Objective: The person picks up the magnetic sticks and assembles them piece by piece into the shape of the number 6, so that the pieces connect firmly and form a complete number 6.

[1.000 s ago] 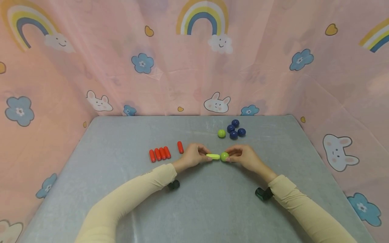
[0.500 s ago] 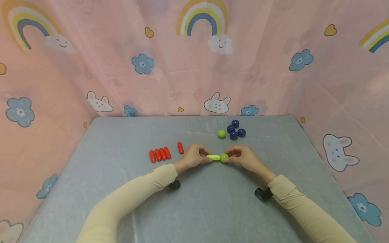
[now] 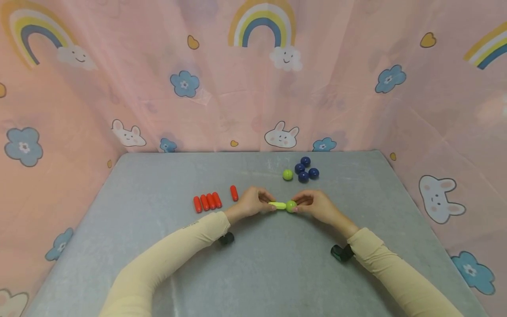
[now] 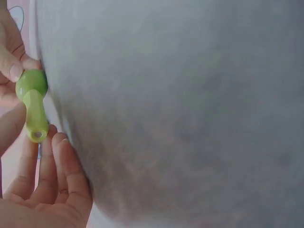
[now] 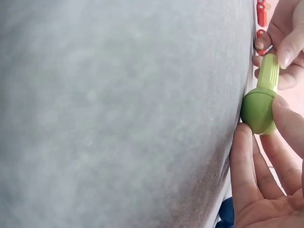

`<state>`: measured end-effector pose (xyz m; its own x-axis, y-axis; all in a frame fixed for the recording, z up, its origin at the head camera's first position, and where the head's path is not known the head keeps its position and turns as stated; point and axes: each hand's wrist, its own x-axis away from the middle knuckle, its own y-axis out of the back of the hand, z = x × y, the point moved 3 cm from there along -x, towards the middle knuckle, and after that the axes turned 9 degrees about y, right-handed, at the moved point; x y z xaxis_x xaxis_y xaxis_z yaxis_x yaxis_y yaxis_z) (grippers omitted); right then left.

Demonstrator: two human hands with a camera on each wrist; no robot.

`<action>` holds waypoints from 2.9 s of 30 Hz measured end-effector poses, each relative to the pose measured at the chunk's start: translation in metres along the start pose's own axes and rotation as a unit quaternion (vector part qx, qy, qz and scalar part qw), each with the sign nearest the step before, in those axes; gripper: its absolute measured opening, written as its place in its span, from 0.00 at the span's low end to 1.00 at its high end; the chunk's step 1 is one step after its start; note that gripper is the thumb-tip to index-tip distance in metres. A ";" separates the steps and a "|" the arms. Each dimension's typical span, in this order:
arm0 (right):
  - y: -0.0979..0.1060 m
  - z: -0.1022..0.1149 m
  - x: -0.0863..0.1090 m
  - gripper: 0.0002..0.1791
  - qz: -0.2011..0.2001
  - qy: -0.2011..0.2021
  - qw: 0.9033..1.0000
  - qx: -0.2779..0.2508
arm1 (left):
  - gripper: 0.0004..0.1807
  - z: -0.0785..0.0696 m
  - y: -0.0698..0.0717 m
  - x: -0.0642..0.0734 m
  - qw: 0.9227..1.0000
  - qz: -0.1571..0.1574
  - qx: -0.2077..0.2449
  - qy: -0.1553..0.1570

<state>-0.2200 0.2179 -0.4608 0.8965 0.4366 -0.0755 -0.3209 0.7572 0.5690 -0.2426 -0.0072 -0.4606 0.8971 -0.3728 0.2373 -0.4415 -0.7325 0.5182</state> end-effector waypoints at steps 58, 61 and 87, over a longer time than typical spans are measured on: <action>0.001 0.002 0.000 0.17 0.005 0.004 0.999 -0.043 | 0.21 -0.029 0.003 -0.106 0.998 -0.030 -0.055 -0.015; 0.001 0.002 0.000 0.17 0.003 0.003 0.999 -0.042 | 0.20 -0.030 0.003 -0.105 0.998 -0.030 -0.057 -0.018; -0.001 0.000 0.001 0.16 0.005 -0.014 0.999 -0.036 | 0.19 -0.027 0.011 -0.092 0.997 -0.017 -0.072 -0.032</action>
<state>-0.2189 0.2178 -0.4613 0.9011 0.4310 -0.0471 -0.3497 0.7869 0.5083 -0.3294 0.0346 -0.4541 0.9060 -0.3886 0.1679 -0.4003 -0.6577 0.6381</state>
